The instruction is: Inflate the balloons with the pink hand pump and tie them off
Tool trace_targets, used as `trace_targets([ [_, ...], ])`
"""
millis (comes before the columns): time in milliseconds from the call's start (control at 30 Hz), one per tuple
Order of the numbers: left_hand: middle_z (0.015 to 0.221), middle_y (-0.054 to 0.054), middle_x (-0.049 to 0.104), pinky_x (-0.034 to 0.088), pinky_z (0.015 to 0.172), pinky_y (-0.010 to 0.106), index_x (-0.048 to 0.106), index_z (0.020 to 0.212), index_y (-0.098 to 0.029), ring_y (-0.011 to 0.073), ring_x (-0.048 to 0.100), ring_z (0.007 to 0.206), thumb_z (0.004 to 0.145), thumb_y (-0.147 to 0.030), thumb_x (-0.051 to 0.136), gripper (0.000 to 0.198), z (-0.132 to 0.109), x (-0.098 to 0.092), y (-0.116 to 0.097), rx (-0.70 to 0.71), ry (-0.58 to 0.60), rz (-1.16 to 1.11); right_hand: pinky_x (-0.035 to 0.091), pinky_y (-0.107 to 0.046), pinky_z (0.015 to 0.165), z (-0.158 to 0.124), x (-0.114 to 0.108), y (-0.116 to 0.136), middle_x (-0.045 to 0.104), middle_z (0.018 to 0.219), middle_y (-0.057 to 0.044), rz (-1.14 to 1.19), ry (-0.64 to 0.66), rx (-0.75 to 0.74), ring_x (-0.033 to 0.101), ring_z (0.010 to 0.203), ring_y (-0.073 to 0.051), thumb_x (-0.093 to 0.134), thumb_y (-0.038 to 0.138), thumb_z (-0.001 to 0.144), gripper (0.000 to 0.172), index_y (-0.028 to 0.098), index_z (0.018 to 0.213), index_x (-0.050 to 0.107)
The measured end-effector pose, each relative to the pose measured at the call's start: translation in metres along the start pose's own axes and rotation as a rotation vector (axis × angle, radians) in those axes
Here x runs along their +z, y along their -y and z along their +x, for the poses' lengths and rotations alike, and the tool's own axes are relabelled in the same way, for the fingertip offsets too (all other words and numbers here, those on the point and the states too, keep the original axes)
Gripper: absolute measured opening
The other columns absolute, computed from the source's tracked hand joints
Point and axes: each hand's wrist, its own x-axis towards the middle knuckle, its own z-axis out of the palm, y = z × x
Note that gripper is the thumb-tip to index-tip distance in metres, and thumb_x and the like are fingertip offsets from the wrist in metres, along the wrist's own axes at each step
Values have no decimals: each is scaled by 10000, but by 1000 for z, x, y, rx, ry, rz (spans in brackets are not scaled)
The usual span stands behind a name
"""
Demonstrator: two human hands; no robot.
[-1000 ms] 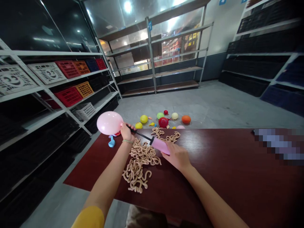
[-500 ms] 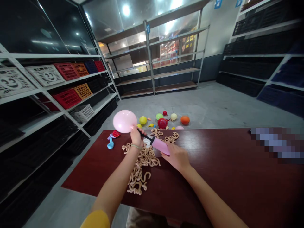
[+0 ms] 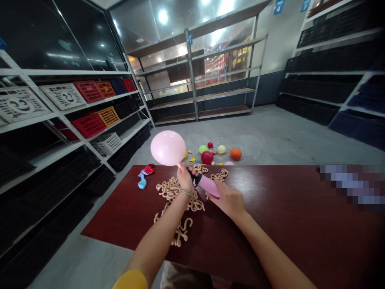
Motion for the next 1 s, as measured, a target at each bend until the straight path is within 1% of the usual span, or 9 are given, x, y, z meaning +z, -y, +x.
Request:
trace_targets([
  [67,540,-70,390,348,423,209,378,733,-216,76,391,411,866,-369,578,285,5,-11,-8,-20,-20,0,363,-276,637,2,-3,0,725,901,-46,-6,23,-69,657,762,-189,635,369,825,345,204,1128,621],
  [167,543,-70,386,354,432,205,401,753,-215,78,401,420,856,-302,565,213,27,-25,-43,0,-36,14,354,-275,650,5,-6,2,726,921,-50,-1,23,-100,655,786,-190,626,363,842,348,197,1148,613],
  [300,561,-73,381,331,422,195,399,763,-219,72,388,410,867,-292,548,196,48,-23,-84,123,-95,17,361,-273,663,6,-5,3,730,956,-56,21,-7,-102,659,811,-194,638,338,831,353,193,1151,610],
  [433,559,-73,388,300,404,186,388,769,-221,66,372,398,890,-318,538,216,35,-5,-69,212,-88,-11,374,-270,654,3,1,0,731,927,-57,34,-22,-35,663,775,-192,652,349,816,364,188,1139,609],
  [567,551,-66,418,336,410,198,394,747,-216,70,395,400,897,-378,546,267,4,8,-21,124,17,25,382,-267,638,-1,4,0,730,942,-57,31,-28,45,668,752,-190,658,371,810,407,189,1169,596],
  [667,536,-69,417,345,409,204,398,737,-215,72,398,393,877,-406,569,292,-5,6,-6,54,21,41,385,-266,636,0,0,3,729,921,-46,45,-18,10,671,750,-183,655,352,812,368,190,1140,610],
  [800,526,-79,396,331,406,198,394,739,-213,69,390,383,856,-374,576,270,16,-7,-38,45,-21,34,381,-268,639,5,-6,5,723,882,-36,46,-21,-64,666,741,-180,645,340,824,332,186,1117,621],
  [900,549,-81,408,341,424,188,400,779,-215,69,412,400,864,-336,554,213,38,-15,-75,129,-66,37,383,-266,652,7,-7,3,725,919,-53,46,-50,-111,667,774,-186,648,336,828,360,175,1148,613],
  [1000,571,-78,419,340,427,188,398,807,-221,69,418,409,888,-341,526,192,50,-17,-93,229,-123,29,388,-268,659,7,-4,-2,729,946,-65,49,-65,-117,668,794,-192,651,331,827,369,174,1159,609],
])
